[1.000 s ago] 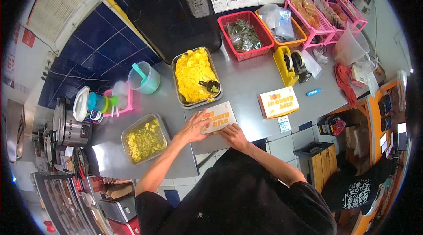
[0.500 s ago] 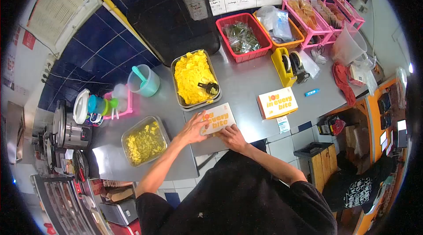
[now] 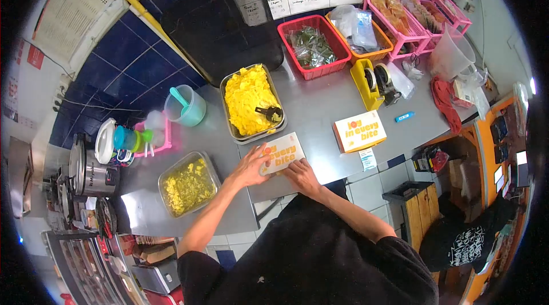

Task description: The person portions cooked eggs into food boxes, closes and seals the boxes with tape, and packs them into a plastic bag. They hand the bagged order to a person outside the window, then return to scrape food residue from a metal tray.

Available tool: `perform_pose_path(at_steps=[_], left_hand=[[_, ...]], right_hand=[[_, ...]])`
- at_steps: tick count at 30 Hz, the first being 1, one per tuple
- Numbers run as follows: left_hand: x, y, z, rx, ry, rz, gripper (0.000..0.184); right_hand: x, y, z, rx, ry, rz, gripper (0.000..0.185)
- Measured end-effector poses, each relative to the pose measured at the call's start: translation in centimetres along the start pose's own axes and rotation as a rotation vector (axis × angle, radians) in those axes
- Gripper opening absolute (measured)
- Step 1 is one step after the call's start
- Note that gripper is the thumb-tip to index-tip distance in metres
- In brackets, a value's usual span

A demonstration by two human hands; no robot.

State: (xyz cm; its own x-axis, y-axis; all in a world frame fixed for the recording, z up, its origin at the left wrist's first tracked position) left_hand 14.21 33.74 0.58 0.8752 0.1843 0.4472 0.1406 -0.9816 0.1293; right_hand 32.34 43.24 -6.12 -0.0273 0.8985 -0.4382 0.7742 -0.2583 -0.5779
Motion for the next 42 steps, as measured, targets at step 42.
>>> perform_pose_path(at_steps=[42], left_hand=[[0.0, -0.4, 1.8, 0.013, 0.004, -0.052, 0.031]], right_hand=[[2.5, -0.9, -0.7, -0.183, -0.144, -0.087, 0.025]])
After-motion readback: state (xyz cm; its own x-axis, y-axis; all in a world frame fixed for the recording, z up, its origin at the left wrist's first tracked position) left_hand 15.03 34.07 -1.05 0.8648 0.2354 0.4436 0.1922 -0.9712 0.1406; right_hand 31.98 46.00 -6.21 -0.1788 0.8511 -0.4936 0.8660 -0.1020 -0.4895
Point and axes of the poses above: each hand's wrist, its own y-axis away from the middle knuckle, its own z-axis out of the palm, x = y × z, the point moved 3 cm from there along -y, towards the middle knuckle, and after that the axes turned 5 degrees about x, right-handed, at the moved point
